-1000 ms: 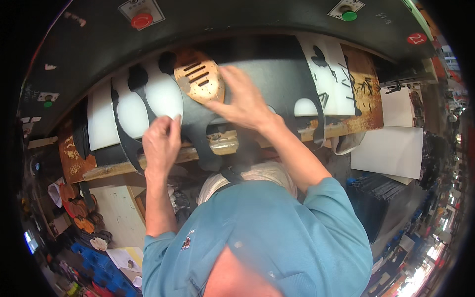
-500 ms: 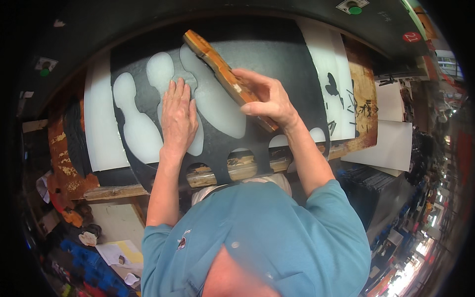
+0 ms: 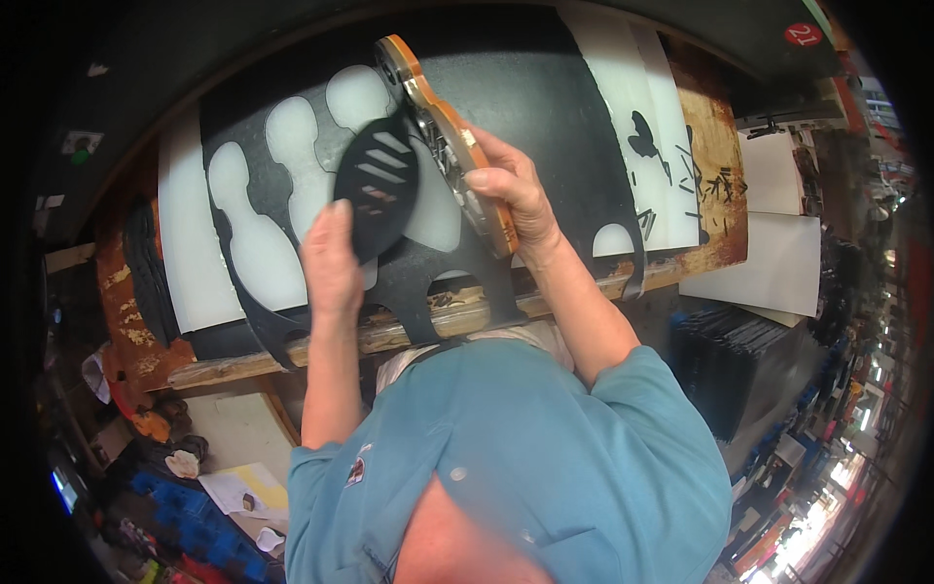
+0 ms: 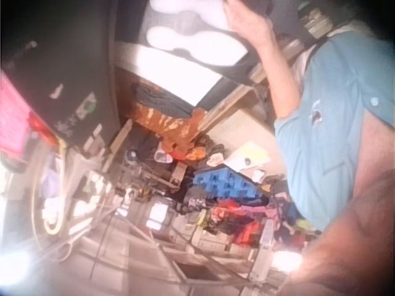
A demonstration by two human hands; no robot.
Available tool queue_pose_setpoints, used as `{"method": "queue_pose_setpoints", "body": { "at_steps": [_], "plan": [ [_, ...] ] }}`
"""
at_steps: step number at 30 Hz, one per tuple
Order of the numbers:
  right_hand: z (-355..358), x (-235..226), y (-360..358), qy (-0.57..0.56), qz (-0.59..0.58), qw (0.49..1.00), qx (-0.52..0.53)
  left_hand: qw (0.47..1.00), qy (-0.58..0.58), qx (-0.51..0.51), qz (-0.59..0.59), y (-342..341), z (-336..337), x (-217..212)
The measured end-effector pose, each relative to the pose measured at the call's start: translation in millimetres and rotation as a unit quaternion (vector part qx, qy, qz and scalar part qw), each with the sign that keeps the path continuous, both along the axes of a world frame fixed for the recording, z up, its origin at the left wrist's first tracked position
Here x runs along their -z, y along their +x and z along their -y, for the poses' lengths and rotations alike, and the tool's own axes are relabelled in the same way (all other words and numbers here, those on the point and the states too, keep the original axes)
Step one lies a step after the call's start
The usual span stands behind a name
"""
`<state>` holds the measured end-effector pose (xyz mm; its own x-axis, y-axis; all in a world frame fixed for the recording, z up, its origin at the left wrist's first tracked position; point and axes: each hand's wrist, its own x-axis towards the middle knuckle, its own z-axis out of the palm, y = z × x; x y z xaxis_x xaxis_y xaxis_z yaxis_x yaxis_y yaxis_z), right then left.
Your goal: The person places a black sheet of material onto a heated press, positions a wooden template over it, and closes the press. They repeat this cycle multiple times, removing the pressed material and replacing it with a fresh sheet. The person handles the black material, the wooden template, and the press throughout the task.
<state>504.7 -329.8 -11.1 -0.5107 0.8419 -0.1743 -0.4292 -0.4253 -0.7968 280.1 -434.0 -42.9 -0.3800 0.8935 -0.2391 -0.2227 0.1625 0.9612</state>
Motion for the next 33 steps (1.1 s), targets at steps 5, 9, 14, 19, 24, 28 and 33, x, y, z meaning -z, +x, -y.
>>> {"method": "queue_pose_setpoints", "body": {
  "at_steps": [5,9,14,19,24,28,33],
  "plan": [
    [-4.2,-2.3,13.2,0.022,0.044,0.999,0.02,0.996,0.024,-0.073,-0.05,-59.3,36.4,-13.2],
    [-9.8,-13.6,31.0,0.13,0.121,0.984,0.023,0.996,-0.017,-0.082,-0.035,-77.6,43.1,-20.5],
    [-16.2,-0.5,30.7,0.357,0.437,0.824,0.052,0.994,-0.005,-0.097,-0.055,-110.9,44.2,-13.8],
    [-16.2,25.2,15.9,0.5,0.537,0.676,0.059,0.929,0.003,-0.268,-0.257,-230.2,65.0,-6.3],
    [-18.1,21.6,16.8,0.496,0.538,0.68,0.052,0.764,-0.124,-0.338,-0.535,-425.3,92.1,9.7],
    [-27.4,20.2,13.3,0.504,0.544,0.669,0.047,0.683,-0.198,-0.32,-0.627,-487.5,106.4,24.1],
    [-35.3,25.5,11.2,0.528,0.527,0.664,0.044,0.632,-0.156,-0.314,-0.691,-416.6,75.1,16.7]
  ]
}}
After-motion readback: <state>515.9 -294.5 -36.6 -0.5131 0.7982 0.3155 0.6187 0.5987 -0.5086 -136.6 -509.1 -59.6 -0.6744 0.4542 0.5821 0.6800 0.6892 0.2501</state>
